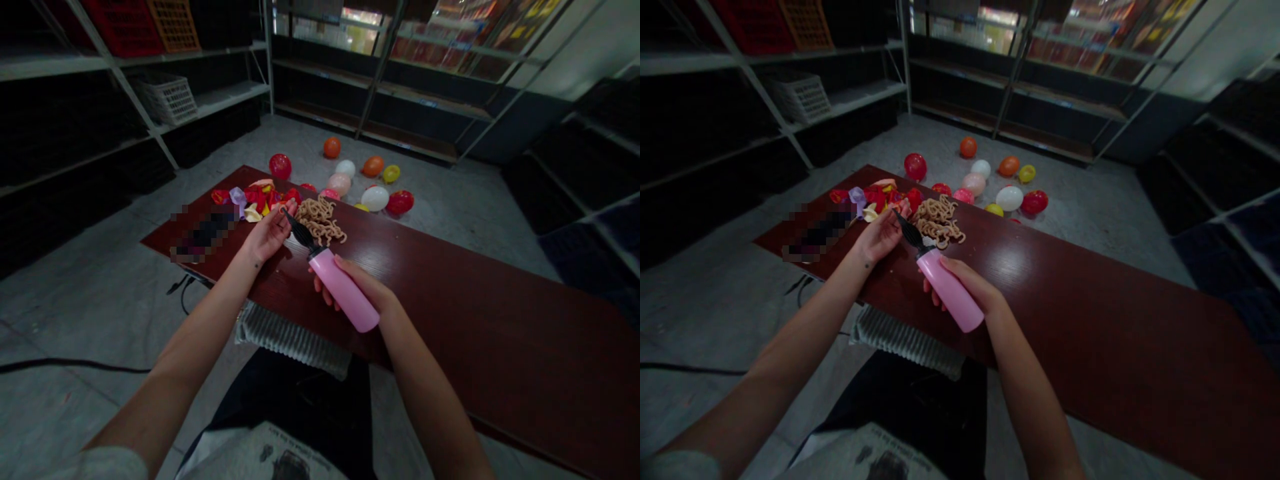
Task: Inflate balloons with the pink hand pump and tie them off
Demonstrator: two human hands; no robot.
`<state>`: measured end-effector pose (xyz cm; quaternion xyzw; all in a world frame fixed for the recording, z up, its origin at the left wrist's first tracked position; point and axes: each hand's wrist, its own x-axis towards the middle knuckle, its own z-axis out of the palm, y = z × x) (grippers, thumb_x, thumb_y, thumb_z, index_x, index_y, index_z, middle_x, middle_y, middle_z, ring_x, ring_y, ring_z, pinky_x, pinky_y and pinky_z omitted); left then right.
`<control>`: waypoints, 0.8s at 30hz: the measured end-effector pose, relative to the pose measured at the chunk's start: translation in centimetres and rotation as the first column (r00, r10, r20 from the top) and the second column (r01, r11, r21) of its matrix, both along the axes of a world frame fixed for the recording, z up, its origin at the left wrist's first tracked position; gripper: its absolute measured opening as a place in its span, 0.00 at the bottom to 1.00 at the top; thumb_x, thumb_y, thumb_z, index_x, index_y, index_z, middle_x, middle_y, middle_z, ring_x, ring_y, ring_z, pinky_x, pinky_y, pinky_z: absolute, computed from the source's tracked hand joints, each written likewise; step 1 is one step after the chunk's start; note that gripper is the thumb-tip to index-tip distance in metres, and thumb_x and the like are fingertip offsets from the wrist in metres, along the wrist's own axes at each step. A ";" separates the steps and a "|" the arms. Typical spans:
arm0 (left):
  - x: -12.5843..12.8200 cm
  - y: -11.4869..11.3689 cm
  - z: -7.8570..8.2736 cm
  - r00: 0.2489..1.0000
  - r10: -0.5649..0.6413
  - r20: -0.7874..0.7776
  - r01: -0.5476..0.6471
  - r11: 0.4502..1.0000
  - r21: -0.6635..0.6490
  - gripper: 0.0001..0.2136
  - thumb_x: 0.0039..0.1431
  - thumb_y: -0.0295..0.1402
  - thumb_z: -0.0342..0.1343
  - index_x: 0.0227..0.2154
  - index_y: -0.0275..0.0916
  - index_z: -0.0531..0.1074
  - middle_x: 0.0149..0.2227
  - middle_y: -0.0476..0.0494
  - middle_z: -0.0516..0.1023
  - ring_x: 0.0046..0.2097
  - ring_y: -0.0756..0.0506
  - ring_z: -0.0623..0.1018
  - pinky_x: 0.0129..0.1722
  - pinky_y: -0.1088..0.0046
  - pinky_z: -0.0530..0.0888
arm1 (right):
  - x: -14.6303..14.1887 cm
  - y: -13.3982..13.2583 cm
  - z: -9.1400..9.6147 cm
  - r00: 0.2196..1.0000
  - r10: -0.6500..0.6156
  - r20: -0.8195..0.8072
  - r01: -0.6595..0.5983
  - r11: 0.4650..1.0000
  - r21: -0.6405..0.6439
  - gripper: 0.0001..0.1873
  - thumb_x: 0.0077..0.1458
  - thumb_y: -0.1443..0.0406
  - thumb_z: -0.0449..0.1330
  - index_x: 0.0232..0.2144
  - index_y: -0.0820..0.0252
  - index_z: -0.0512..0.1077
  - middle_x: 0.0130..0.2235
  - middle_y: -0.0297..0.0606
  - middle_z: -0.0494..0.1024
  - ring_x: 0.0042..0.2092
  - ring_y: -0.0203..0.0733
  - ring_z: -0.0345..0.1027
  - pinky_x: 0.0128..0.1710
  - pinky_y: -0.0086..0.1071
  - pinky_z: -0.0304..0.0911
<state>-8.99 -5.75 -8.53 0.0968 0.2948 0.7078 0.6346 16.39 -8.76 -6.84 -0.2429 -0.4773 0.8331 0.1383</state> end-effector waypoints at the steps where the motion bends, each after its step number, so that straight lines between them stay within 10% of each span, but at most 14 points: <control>1: 0.1 -0.1 0.2 1.000 0.008 0.008 -0.008 1.000 0.001 0.13 0.75 0.26 0.46 0.39 0.34 0.77 0.44 0.43 0.83 0.46 0.52 0.82 0.43 0.81 0.78 | -0.1 -0.1 0.1 1.000 -0.005 0.010 0.005 1.000 0.003 0.28 0.63 0.44 0.56 0.49 0.62 0.73 0.37 0.40 0.80 0.28 0.36 0.73 0.23 0.27 0.71; 24: 2.4 -1.0 0.3 0.948 -0.042 -0.315 0.092 0.985 0.145 0.02 0.66 0.26 0.59 0.36 0.36 0.73 0.43 0.41 0.83 0.46 0.48 0.82 0.49 0.73 0.77 | -0.3 0.3 -0.3 0.998 -0.057 0.020 0.058 0.998 -0.030 0.31 0.61 0.42 0.57 0.48 0.63 0.74 0.35 0.40 0.79 0.28 0.37 0.73 0.22 0.28 0.72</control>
